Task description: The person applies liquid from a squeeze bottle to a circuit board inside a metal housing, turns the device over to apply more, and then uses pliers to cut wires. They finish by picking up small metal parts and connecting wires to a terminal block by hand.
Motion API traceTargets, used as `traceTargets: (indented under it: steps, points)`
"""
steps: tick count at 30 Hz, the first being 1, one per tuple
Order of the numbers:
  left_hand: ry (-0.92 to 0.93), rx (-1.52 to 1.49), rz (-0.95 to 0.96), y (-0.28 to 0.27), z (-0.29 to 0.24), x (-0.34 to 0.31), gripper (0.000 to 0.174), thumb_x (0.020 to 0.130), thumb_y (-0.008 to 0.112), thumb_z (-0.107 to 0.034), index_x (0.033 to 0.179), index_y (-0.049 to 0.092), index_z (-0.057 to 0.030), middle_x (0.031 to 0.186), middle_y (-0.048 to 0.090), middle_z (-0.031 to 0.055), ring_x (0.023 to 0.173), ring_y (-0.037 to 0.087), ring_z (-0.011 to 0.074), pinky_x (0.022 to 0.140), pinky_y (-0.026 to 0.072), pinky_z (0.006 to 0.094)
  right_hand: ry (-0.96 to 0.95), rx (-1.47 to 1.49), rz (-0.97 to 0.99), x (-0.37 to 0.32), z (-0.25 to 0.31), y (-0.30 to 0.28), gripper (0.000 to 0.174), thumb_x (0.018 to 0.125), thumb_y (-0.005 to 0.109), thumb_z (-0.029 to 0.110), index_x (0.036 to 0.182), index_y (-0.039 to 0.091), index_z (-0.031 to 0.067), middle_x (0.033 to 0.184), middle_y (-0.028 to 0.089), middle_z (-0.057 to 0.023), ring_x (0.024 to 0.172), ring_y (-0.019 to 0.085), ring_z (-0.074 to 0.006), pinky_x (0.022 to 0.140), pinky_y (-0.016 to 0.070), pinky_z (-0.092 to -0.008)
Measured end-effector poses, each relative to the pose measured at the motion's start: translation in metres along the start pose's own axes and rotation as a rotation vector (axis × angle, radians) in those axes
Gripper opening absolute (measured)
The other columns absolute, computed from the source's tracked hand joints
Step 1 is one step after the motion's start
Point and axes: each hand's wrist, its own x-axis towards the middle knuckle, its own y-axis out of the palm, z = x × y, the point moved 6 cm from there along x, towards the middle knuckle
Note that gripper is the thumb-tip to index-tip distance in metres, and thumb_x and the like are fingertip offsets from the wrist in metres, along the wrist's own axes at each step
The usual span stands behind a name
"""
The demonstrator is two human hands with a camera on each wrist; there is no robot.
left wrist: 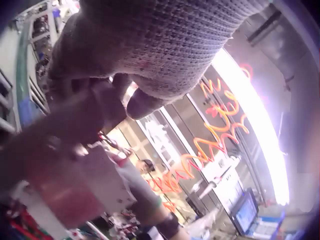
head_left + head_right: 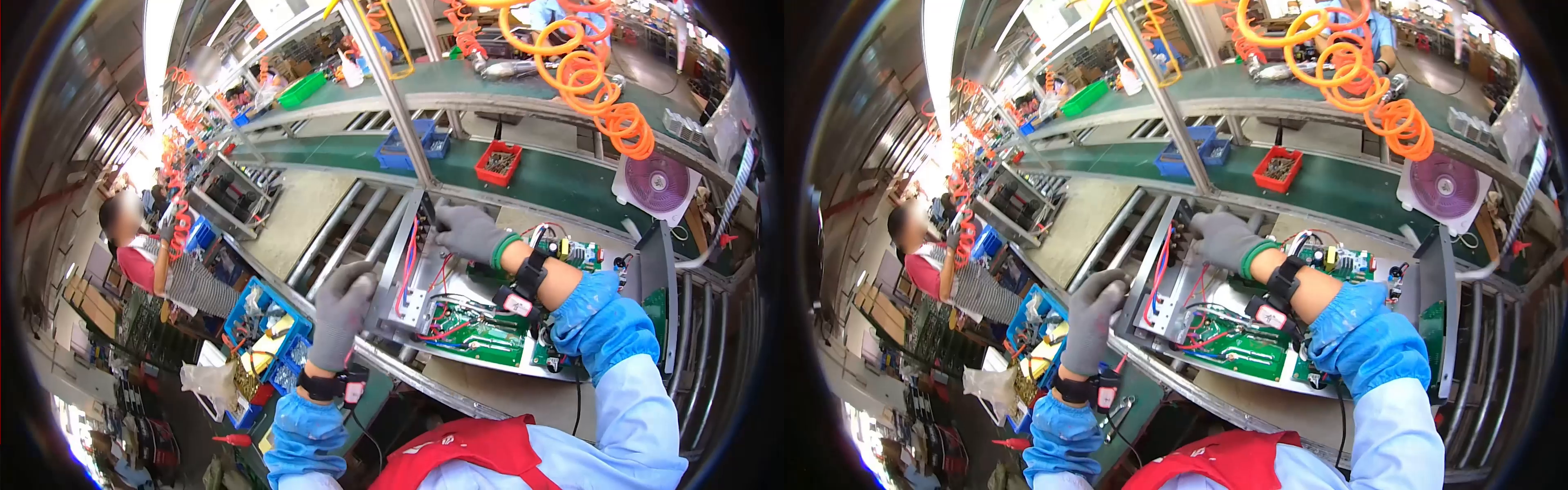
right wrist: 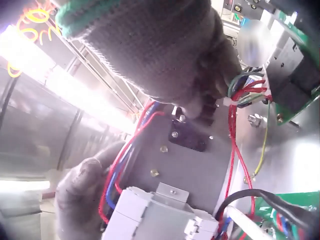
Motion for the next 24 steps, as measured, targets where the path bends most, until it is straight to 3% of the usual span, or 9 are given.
traceTargets:
  steps: [2,4,6,9,10,13,17,20,24]
  points:
    - [0.038,0.194,-0.092,-0.047,0.045,-0.003,0.03,0.093,0.064,-0.017,0.114,0.069,0.0036,0.093,0.069,0.0051,0.081,0.063,0.0108,0.069,0.0508,0.0245,0.004,0.004,0.015,0.0,-0.001,0.0,0.031,0.086,0.063,0.028,0.102,0.064,0.0021,0.103,0.068,-0.0248,0.1,0.065,-0.0424,0.088,0.05,-0.0506]
    - [-0.193,0.166,-0.258,-0.104,0.105,-0.017,0.03,0.092,0.064,-0.018,0.112,0.07,0.0035,0.088,0.069,0.004,0.075,0.062,0.0107,0.064,0.0501,0.0256,-0.145,-0.096,-0.13,-0.007,0.003,-0.003,0.033,0.085,0.064,0.03,0.104,0.064,0.0034,0.103,0.068,-0.0237,0.1,0.065,-0.0426,0.091,0.0494,-0.0511]
    - [-0.223,0.254,-0.413,-0.182,0.183,-0.038,0.027,0.089,0.066,-0.017,0.105,0.074,0.0024,0.081,0.069,0.0049,0.068,0.062,0.0121,0.061,0.0491,0.0269,0.051,-0.086,0.041,-0.011,0.024,-0.019,0.047,0.088,0.061,0.021,0.129,0.059,-0.0035,0.113,0.066,-0.0269,0.101,0.067,-0.0362,0.088,0.0534,-0.0444]
    - [-0.33,0.613,-0.546,-0.245,0.223,-0.094,0.025,0.082,0.068,-0.018,0.099,0.076,-0.0011,0.085,0.075,0.0118,0.073,0.069,0.0212,0.07,0.0539,0.0329,0.079,0.322,0.002,-0.009,0.014,-0.001,0.025,0.09,0.061,0.019,0.105,0.063,-0.0002,0.085,0.067,-0.0117,0.078,0.066,-0.0206,0.07,0.0544,-0.0362]
    - [-0.336,0.766,-0.54,-0.265,0.247,-0.104,0.026,0.08,0.068,-0.019,0.099,0.077,-0.004,0.089,0.076,0.0138,0.077,0.072,0.0254,0.074,0.0555,0.0352,0.119,0.284,0.02,-0.009,0.017,-0.002,0.023,0.09,0.06,0.016,0.105,0.062,-0.0015,0.081,0.065,-0.0088,0.073,0.063,-0.0157,0.065,0.0531,-0.0322]
    - [-0.518,0.96,-0.439,-0.271,0.28,-0.122,0.028,0.079,0.068,-0.024,0.104,0.078,-0.0145,0.105,0.075,0.0099,0.098,0.07,0.0321,0.091,0.0542,0.0404,0.139,0.303,0.061,-0.006,0.008,0.007,0.021,0.09,0.06,0.014,0.103,0.061,-0.0024,0.077,0.062,-0.007,0.071,0.059,-0.0131,0.067,0.0506,-0.0305]
    - [-0.574,1.225,-0.223,-0.246,0.295,-0.101,0.028,0.083,0.067,-0.026,0.109,0.077,-0.0191,0.117,0.072,0.0077,0.121,0.056,0.0323,0.103,0.0454,0.0436,0.186,0.326,0.028,-0.006,0.008,0.009,0.017,0.091,0.06,0.011,0.1,0.06,-0.003,0.08,0.062,-0.0054,0.073,0.058,-0.0112,0.069,0.0492,-0.0288]
    - [-0.611,1.504,-0.088,-0.236,0.311,-0.081,0.021,0.084,0.066,-0.024,0.102,0.078,-0.0191,0.113,0.073,0.0086,0.12,0.057,0.0305,0.101,0.046,0.0456,0.241,0.359,0.044,-0.006,0.003,0.012,0.017,0.092,0.06,0.011,0.1,0.06,-0.0032,0.083,0.062,-0.0053,0.074,0.058,-0.0105,0.07,0.0491,-0.0283]
    - [-0.6,1.553,-0.041,-0.252,0.338,-0.067,0.019,0.085,0.065,-0.019,0.1,0.076,-0.014,0.103,0.075,0.0091,0.109,0.065,0.0314,0.088,0.0522,0.0441,0.29,0.354,0.027,-0.006,0.006,0.01,0.017,0.093,0.06,0.011,0.102,0.06,-0.003,0.084,0.062,-0.0053,0.077,0.058,-0.0095,0.071,0.0489,-0.0275]
